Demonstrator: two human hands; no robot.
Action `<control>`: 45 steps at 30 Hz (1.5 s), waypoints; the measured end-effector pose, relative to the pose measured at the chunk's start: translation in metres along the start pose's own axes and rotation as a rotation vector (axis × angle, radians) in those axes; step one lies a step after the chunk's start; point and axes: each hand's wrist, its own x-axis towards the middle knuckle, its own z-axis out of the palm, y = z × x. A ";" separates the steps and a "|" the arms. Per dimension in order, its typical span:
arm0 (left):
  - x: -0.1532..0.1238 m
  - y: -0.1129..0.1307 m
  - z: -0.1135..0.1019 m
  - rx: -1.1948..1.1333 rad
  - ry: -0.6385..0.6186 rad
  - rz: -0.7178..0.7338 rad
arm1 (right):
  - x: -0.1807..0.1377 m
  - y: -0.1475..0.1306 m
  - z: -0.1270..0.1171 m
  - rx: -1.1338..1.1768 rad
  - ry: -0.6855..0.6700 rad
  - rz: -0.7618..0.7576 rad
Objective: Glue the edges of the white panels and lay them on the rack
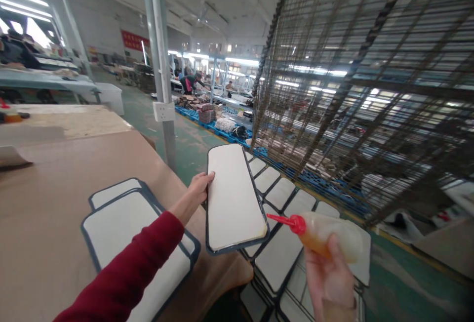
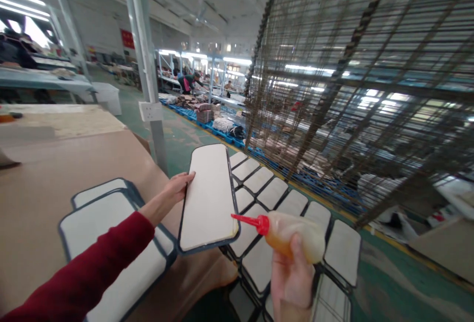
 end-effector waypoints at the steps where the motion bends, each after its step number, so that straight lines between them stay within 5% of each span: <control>1: -0.001 -0.005 0.000 -0.020 0.023 0.010 | 0.002 0.001 0.001 0.015 0.017 0.017; 5: -0.005 -0.025 0.000 -0.077 0.096 0.025 | 0.008 0.002 0.010 0.043 0.021 0.029; 10: -0.008 -0.041 -0.001 -0.118 0.135 0.012 | 0.016 0.002 0.010 -0.037 -0.068 -0.156; 21: -0.011 -0.029 -0.011 -0.213 0.193 -0.019 | 0.010 0.000 -0.029 -0.268 0.005 -0.475; 29: -0.011 -0.036 -0.013 -0.234 0.196 -0.070 | 0.020 0.012 -0.051 -0.314 0.061 -0.514; 45: -0.009 -0.038 -0.015 -0.245 0.196 -0.121 | 0.014 0.017 -0.054 -0.319 0.047 -0.515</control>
